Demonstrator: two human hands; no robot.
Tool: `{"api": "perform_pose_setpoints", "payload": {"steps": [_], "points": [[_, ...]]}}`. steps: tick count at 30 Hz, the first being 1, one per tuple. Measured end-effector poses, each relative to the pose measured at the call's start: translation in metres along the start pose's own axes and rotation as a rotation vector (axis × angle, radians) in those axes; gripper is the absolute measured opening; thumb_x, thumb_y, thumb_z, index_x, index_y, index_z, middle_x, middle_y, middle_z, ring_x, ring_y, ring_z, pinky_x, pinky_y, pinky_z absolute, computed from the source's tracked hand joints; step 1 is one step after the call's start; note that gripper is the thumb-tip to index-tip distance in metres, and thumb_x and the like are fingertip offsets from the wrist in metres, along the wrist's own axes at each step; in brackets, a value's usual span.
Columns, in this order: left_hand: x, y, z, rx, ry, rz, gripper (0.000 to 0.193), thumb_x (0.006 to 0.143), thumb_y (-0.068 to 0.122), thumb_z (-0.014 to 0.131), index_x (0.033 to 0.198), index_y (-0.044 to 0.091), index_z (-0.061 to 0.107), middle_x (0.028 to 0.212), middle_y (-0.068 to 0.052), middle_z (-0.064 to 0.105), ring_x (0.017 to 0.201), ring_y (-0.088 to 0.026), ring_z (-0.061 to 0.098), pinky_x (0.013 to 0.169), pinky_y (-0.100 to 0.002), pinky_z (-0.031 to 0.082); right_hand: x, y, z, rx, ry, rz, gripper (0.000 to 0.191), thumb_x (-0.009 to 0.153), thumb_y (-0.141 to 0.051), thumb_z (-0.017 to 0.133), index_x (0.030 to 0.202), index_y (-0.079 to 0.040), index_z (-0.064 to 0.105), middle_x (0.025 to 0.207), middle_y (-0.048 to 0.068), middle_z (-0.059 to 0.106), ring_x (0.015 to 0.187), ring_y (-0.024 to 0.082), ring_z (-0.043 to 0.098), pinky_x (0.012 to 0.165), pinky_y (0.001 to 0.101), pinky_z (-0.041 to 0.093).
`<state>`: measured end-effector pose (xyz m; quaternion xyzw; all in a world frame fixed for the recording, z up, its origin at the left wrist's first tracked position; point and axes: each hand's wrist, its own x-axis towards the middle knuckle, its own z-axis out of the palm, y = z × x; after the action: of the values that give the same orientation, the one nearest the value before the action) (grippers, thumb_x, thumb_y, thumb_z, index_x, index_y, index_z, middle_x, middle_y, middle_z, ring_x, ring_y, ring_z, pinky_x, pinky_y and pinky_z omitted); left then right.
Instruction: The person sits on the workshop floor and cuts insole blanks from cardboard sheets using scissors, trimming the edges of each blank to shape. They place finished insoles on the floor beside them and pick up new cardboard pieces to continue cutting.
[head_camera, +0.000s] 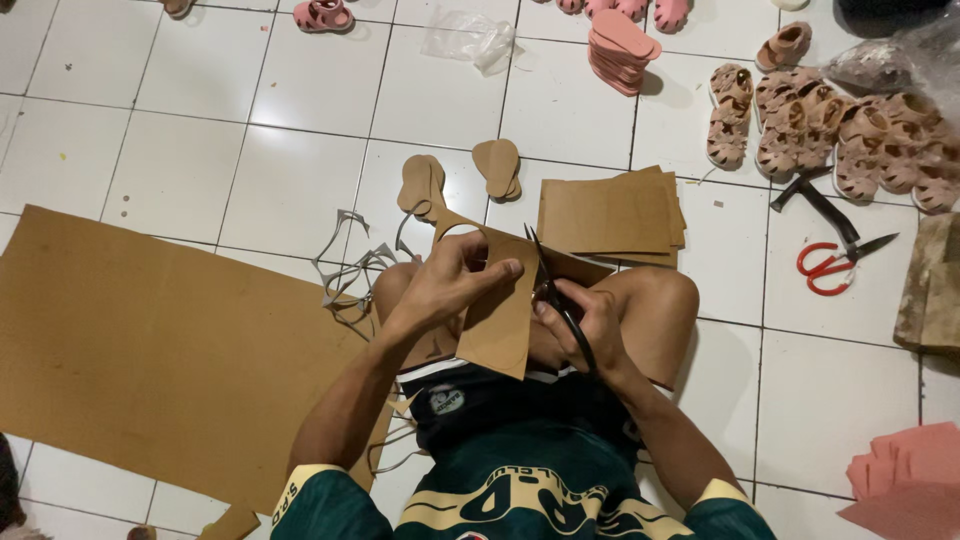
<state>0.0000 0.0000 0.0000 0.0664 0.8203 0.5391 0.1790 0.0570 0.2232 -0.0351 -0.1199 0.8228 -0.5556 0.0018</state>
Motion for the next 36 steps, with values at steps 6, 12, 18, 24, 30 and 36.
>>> {"api": "perform_pose_setpoints", "payload": {"steps": [6,12,18,24,30,36], "points": [[0.012,0.005,-0.021,-0.053,-0.152,0.02,0.036,0.091,0.034,0.073,0.099,-0.001,0.069,0.082,-0.006,0.073,0.075,-0.011,0.069,0.066,-0.028,0.057,0.005,0.005,0.001,-0.036,-0.03,0.01,0.022,0.09,-0.022,0.071,0.094,0.0,0.073,0.069,0.01,0.072,0.057,0.016,0.068,0.057,0.0294,0.052],[-0.017,-0.054,-0.057,-0.368,-0.088,0.0,0.048,0.102,0.036,0.063,0.137,0.003,0.066,0.113,-0.013,0.073,0.094,-0.014,0.069,0.077,-0.032,0.055,0.005,-0.009,0.063,-0.053,0.038,-0.021,0.027,0.095,-0.025,0.068,0.094,0.002,0.071,0.069,0.012,0.068,0.059,0.017,0.066,0.057,0.0308,0.05],[-0.036,-0.117,-0.067,0.09,0.065,-0.009,0.079,0.093,0.03,0.069,0.162,0.012,0.033,0.162,-0.015,0.037,0.102,-0.026,0.072,0.1,-0.04,0.058,0.028,-0.015,0.091,0.111,0.16,0.095,0.027,0.095,-0.025,0.068,0.09,0.001,0.067,0.063,0.007,0.063,0.053,0.013,0.059,0.048,0.0309,0.044],[-0.041,-0.135,-0.063,0.504,0.229,0.657,0.062,0.08,0.044,0.083,0.128,0.019,0.053,0.124,-0.01,0.058,0.094,-0.03,0.07,0.086,-0.043,0.055,0.04,-0.026,0.141,0.287,0.164,0.191,0.034,0.101,-0.026,0.065,0.08,0.0,0.059,0.056,0.003,0.057,0.045,0.009,0.051,0.042,0.0263,0.039],[-0.041,-0.081,-0.023,-0.668,0.535,0.132,0.041,0.098,0.016,0.073,0.132,-0.005,0.063,0.101,-0.009,0.066,0.081,-0.022,0.058,0.066,-0.035,0.047,0.043,-0.065,0.17,0.239,0.207,0.098,0.031,0.098,-0.029,0.063,0.087,0.0,0.063,0.055,0.004,0.06,0.045,0.009,0.055,0.041,0.0267,0.039],[-0.047,0.0,-0.017,-0.851,0.7,0.382,0.047,0.104,0.01,0.06,0.147,-0.003,0.046,0.127,-0.014,0.066,0.107,-0.016,0.067,0.091,-0.026,0.058,0.032,-0.085,0.128,0.27,0.142,0.101,0.044,0.099,-0.043,0.061,0.09,0.0,0.063,0.056,0.005,0.059,0.048,0.01,0.055,0.044,0.0279,0.041]]}}
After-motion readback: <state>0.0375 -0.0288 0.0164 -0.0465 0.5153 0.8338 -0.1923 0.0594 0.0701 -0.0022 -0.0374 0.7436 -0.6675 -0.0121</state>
